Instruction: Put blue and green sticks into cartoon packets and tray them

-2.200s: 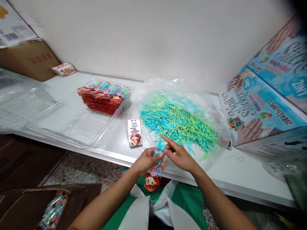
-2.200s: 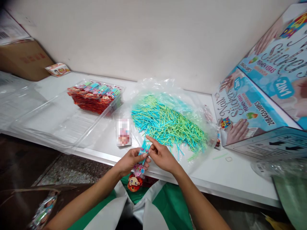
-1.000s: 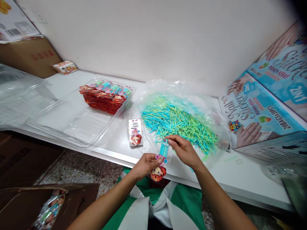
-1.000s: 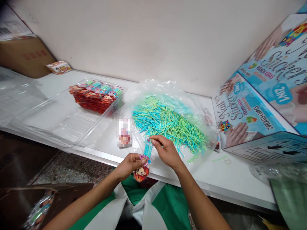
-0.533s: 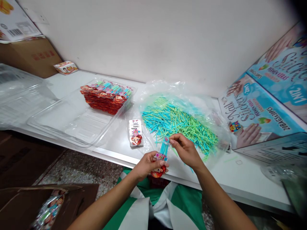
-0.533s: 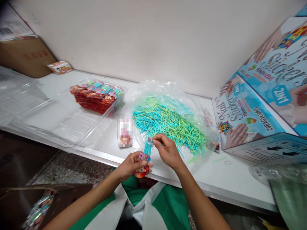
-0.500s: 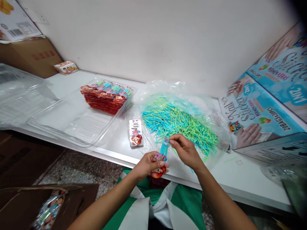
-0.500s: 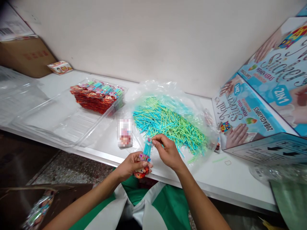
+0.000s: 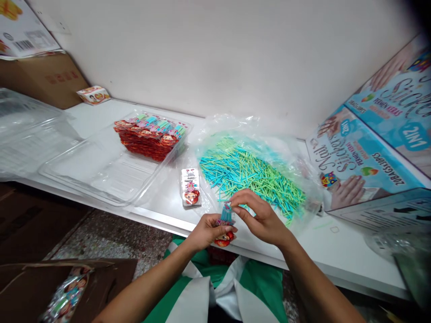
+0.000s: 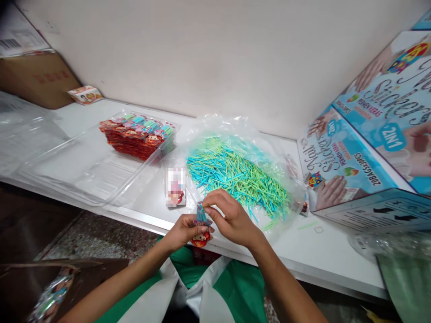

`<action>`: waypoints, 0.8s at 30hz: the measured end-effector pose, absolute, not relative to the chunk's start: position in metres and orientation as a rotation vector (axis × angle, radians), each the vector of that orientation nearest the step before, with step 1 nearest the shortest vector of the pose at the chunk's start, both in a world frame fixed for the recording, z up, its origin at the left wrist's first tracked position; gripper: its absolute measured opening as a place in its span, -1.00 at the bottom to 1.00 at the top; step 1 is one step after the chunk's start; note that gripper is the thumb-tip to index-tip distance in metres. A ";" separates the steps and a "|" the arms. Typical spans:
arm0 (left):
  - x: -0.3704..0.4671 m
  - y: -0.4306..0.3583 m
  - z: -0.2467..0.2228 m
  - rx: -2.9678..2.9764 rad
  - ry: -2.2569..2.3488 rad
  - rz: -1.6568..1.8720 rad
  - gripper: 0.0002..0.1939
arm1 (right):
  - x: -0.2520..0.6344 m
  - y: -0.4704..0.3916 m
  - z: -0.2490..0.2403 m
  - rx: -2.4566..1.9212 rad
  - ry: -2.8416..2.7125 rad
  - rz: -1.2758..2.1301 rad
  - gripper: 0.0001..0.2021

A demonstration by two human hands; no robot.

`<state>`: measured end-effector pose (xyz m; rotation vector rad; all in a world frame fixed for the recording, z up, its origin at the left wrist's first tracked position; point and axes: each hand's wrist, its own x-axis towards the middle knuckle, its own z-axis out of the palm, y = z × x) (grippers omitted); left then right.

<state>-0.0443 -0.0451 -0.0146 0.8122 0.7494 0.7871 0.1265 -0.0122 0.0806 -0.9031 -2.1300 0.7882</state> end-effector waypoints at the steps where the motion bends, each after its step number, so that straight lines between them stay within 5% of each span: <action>1: -0.045 -0.045 -0.014 0.825 0.760 0.790 -0.67 | 0.126 -0.012 0.080 -0.928 -2.102 0.817 -0.85; 6: -0.048 -0.041 -0.012 0.890 0.783 0.811 -0.67 | 0.123 -0.010 0.071 -1.050 -1.888 1.107 -0.50; 11: -0.049 -0.039 -0.010 0.928 0.801 0.814 -0.67 | 0.116 -0.007 0.061 -1.039 -1.749 1.160 -0.82; 24: -0.047 -0.039 -0.011 0.921 0.813 0.800 -0.65 | 0.106 -0.008 0.048 -1.072 -1.359 1.384 -0.86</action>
